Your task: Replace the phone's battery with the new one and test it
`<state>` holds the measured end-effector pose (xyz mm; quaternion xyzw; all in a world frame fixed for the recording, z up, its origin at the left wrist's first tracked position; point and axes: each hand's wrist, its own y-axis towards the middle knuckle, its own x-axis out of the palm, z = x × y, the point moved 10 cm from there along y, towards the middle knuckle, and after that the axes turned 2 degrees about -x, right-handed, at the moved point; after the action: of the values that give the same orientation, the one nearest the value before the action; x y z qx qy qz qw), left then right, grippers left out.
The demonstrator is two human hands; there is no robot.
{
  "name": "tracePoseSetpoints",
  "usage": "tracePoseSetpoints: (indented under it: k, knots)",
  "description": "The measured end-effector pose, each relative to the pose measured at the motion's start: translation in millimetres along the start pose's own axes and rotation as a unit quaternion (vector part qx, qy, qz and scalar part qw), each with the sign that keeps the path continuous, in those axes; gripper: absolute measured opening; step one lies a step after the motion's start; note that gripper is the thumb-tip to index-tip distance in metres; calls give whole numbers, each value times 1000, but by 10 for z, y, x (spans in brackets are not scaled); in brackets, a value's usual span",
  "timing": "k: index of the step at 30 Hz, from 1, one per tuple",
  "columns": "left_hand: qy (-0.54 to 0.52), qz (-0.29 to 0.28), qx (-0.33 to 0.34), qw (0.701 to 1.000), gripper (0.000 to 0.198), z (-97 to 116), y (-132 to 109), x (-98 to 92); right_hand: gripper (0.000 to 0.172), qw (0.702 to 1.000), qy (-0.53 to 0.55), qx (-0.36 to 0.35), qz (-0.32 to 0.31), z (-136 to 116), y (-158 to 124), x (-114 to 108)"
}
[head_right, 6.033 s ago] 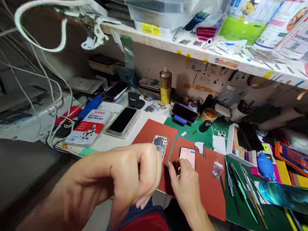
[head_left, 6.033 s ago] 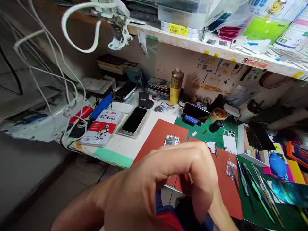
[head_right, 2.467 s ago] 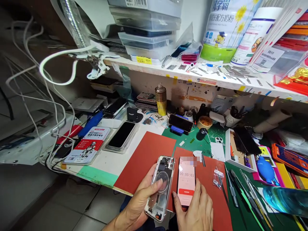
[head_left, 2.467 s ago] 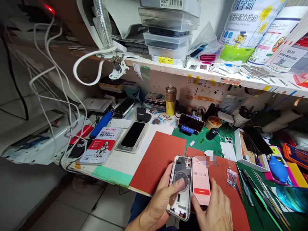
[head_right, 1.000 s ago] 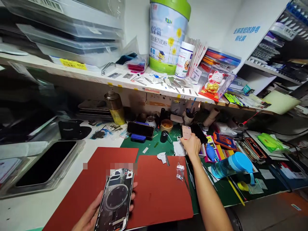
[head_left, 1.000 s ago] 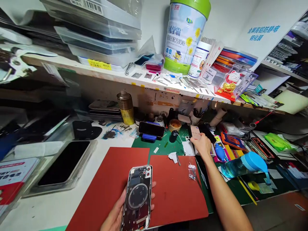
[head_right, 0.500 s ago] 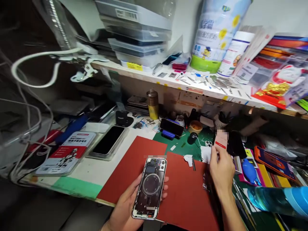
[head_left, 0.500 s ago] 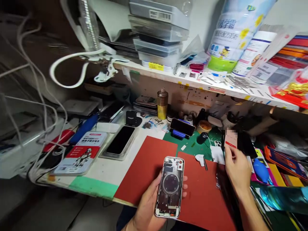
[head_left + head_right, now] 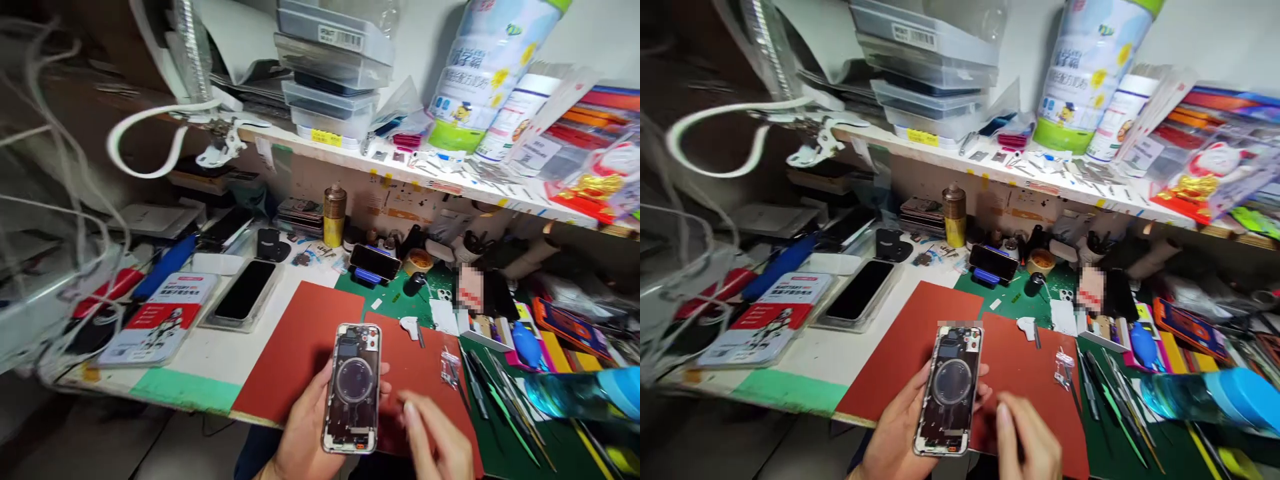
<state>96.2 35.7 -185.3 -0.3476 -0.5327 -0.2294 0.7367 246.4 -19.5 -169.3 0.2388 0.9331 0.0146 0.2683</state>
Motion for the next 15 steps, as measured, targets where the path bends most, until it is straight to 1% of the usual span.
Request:
tracePoseSetpoints:
  k: [1,2,4,5,6,8,10,12,15]
  knots:
    - [7,10,16,1000,53,38,-20,-34,46,998,-68,-4,-4,-5,267,-148]
    - [20,21,33,999,47,79,-39,-76,52,986,-163,14,36,37,562,-392]
    - [54,32,53,997,40,124,-65,-150,55,961,-248,59,103,174,1167,-828]
    - [68,31,56,996,40,130,-70,-180,54,948,-281,87,123,274,1454,-989]
    - [76,27,58,995,41,129,-72,-207,53,935,-307,115,133,387,1720,-1104]
    - [78,21,57,995,45,116,-71,-249,49,913,-344,171,139,618,2152,-1220]
    - [79,22,62,995,46,122,-75,-262,45,896,-363,218,134,806,2444,-1218]
    - [80,33,66,994,43,140,-87,-240,44,883,-374,255,126,936,2616,-1178]
    - [46,56,53,996,41,143,-93,-182,46,868,-384,292,115,1070,2745,-1159]
